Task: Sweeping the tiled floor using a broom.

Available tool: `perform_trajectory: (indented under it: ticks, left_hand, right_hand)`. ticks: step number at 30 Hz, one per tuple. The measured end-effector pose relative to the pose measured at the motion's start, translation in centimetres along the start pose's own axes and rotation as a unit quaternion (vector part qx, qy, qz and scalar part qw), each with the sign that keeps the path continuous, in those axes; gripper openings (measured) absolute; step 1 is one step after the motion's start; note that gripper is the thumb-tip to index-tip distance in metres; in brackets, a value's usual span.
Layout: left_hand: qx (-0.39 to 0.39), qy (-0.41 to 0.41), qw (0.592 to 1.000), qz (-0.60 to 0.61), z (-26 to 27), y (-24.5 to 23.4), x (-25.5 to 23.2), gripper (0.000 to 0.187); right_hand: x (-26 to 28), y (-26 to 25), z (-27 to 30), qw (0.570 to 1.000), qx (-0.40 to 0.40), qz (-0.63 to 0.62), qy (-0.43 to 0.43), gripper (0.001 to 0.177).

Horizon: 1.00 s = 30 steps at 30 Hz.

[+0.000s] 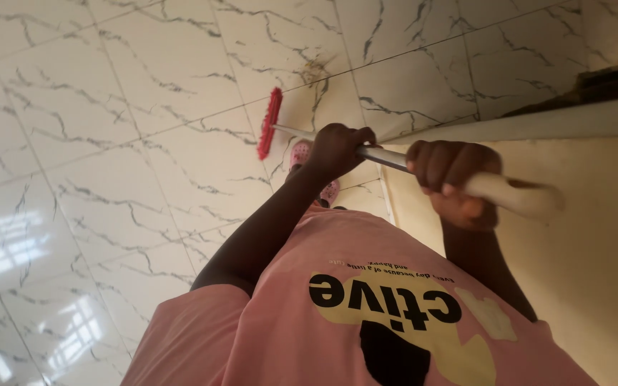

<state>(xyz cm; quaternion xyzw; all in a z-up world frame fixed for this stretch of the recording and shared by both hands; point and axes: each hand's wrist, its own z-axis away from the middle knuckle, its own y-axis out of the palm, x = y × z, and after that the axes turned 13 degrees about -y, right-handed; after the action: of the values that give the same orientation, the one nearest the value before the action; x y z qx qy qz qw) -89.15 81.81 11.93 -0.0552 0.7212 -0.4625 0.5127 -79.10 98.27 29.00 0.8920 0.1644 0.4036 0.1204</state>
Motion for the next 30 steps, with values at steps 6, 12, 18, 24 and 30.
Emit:
perform_trajectory:
  ticks: [6,12,18,24,30]
  left_hand:
    - [0.008,0.173,0.981,0.093,-5.9,-0.7,-2.3,0.023]
    - [0.091,0.19,0.968,0.14,-11.3,-0.7,-2.0,0.026]
    - [0.149,0.209,0.953,0.164,-16.9,1.0,0.6,0.025]
    - [0.163,0.116,0.965,0.17,-19.2,4.9,8.3,0.01]
    - [0.113,0.032,0.988,0.1,-20.4,0.3,9.6,0.027]
  right_hand:
    - [2.3,-0.9,-2.8,0.993,0.024,0.118,-0.01,0.044]
    - [0.9,-1.2,-6.1,0.982,0.03,0.184,-0.012,0.046]
    - [-3.2,-3.7,-9.4,0.977,0.065,0.203,0.004,0.041]
    - [-9.7,-5.3,-11.8,0.956,0.125,0.216,0.154,0.034]
    - [-11.9,-5.9,-14.4,0.983,0.084,0.141,0.086,0.038]
